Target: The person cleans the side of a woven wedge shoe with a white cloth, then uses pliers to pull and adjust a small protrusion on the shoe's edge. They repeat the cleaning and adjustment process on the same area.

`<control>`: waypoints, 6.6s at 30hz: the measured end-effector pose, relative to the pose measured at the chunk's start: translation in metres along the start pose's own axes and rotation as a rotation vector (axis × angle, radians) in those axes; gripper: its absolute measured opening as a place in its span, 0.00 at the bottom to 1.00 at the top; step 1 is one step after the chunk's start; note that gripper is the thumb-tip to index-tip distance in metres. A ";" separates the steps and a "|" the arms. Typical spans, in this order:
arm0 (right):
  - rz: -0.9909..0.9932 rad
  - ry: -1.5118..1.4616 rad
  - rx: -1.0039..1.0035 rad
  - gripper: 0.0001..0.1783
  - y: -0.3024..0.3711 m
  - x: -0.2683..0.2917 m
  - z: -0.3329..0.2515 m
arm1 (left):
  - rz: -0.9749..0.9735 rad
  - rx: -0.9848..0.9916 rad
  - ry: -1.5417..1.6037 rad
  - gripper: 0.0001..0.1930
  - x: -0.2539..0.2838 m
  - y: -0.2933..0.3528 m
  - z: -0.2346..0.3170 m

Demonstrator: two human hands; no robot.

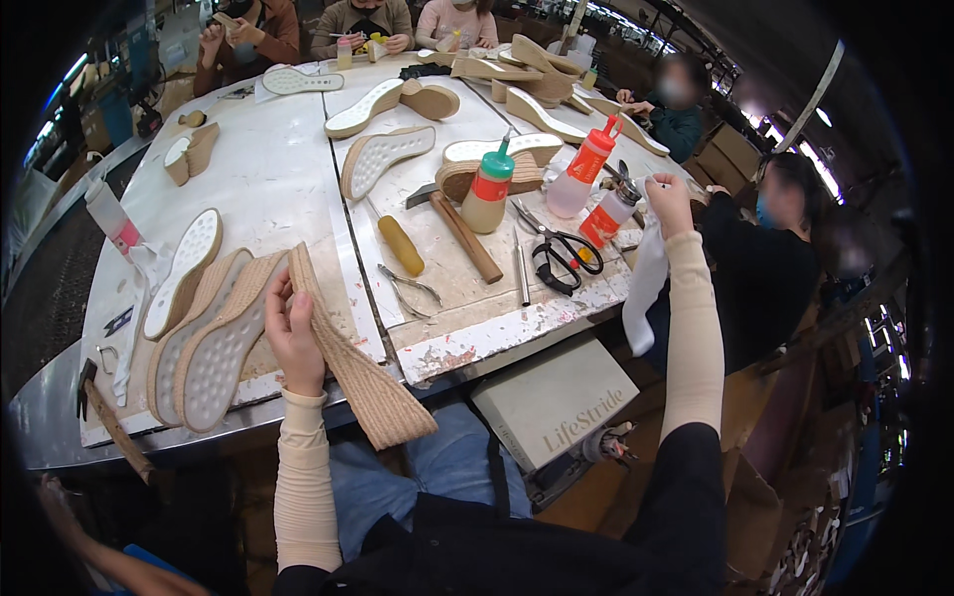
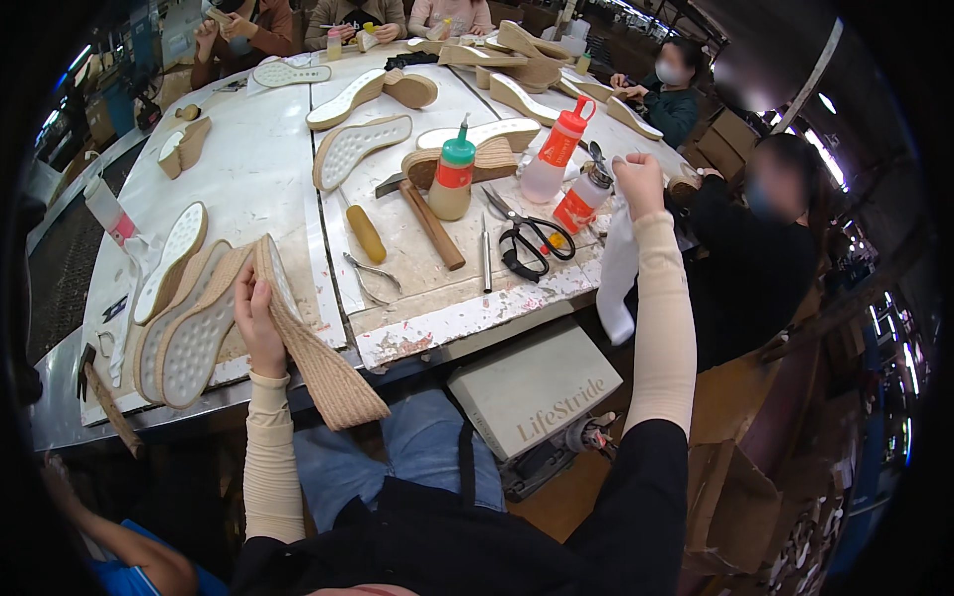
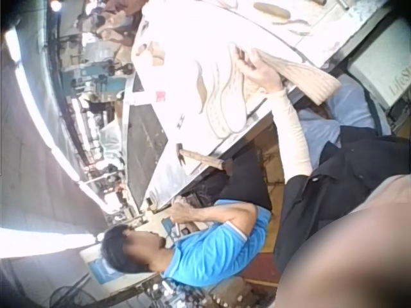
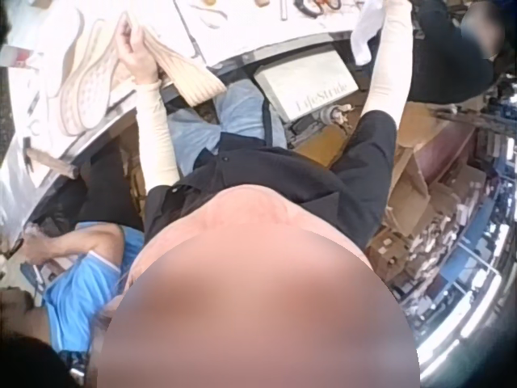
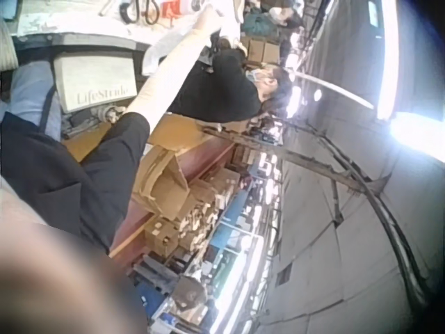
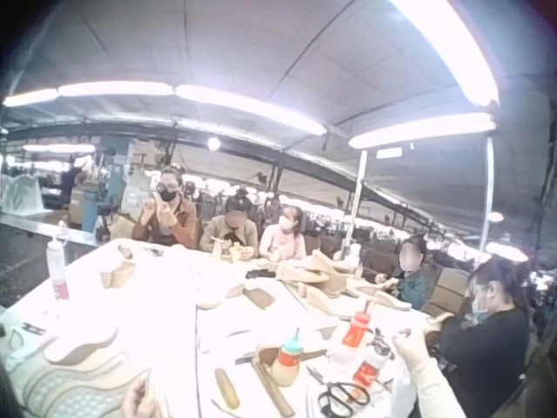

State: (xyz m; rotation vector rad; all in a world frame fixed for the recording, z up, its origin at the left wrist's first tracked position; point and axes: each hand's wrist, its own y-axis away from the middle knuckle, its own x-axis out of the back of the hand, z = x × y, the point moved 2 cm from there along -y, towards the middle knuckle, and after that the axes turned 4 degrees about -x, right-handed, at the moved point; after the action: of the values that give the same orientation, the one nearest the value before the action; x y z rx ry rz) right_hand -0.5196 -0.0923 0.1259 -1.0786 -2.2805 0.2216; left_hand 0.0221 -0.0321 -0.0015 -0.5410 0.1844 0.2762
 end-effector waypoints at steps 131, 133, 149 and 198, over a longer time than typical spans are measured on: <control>-0.884 -0.210 0.449 0.07 0.347 -0.136 -0.144 | 0.097 -0.086 -0.213 0.30 -0.009 0.007 0.003; -0.874 -0.236 0.464 0.08 0.347 -0.137 -0.144 | 0.097 -0.074 -0.231 0.30 -0.010 0.008 0.003; -0.899 -0.238 0.439 0.07 0.347 -0.139 -0.142 | 0.086 -0.089 -0.243 0.31 -0.010 0.006 0.002; -0.868 -0.402 0.410 0.08 0.344 -0.142 -0.136 | 0.025 0.005 -0.267 0.32 -0.013 0.002 0.001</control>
State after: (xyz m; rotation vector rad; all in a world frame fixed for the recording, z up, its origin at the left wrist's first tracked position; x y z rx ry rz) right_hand -0.1480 0.0132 0.0389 0.2181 -2.6563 0.5412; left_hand 0.0090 -0.0327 0.0018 -0.4924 -0.0668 0.3690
